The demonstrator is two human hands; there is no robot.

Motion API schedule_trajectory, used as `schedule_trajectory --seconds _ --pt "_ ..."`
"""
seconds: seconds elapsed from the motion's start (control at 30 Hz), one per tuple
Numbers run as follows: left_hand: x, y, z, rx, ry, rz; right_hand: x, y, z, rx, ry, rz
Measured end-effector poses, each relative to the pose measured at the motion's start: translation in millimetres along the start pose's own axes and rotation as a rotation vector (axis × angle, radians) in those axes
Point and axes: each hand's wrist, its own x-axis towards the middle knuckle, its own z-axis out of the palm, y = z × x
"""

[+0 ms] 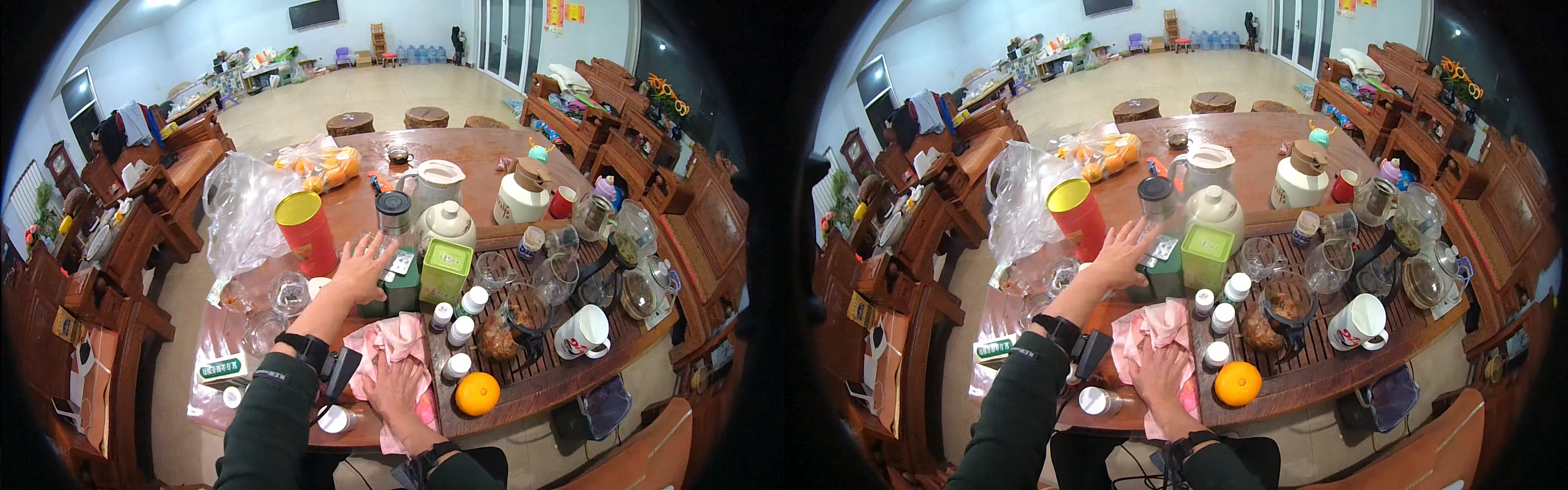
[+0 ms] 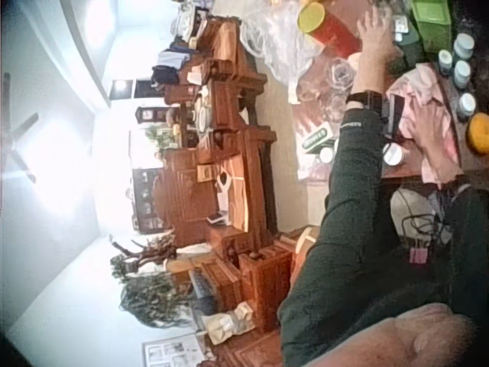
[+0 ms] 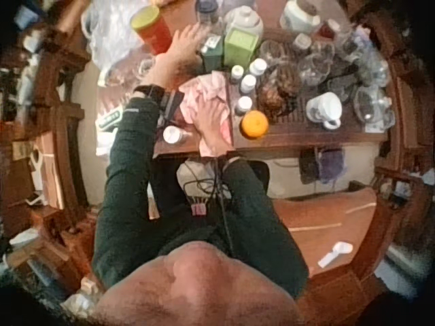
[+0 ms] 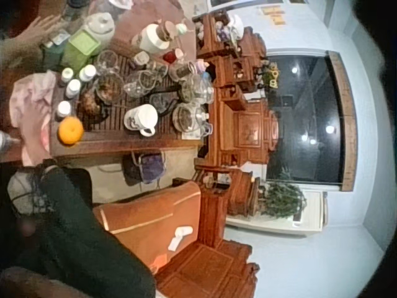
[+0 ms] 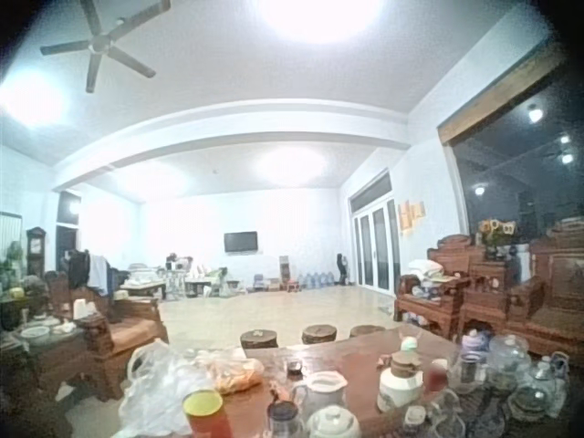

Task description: The person wipes various containers, boxes, and a tin on a wooden table using a pink cloth. They handle items one at a time, wiping each surface and placing them back on the table.

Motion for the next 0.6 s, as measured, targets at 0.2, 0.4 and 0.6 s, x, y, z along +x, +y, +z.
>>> schedule_trajectory --seconds 0.2,0.4,0.6 --pt "-13 1 27 -0.057 0.184 0.032 -1 -1 3 0.021 -0.061 0.031" --pt "-38 -7 13 -0.119 0.301 0.056 -1 -1 4 -0.043 0.033 0.011" --pt "-95 -21 -28 -1.316 0.145 -0.285 -2 0 8 -0.004 0.032 0.013"
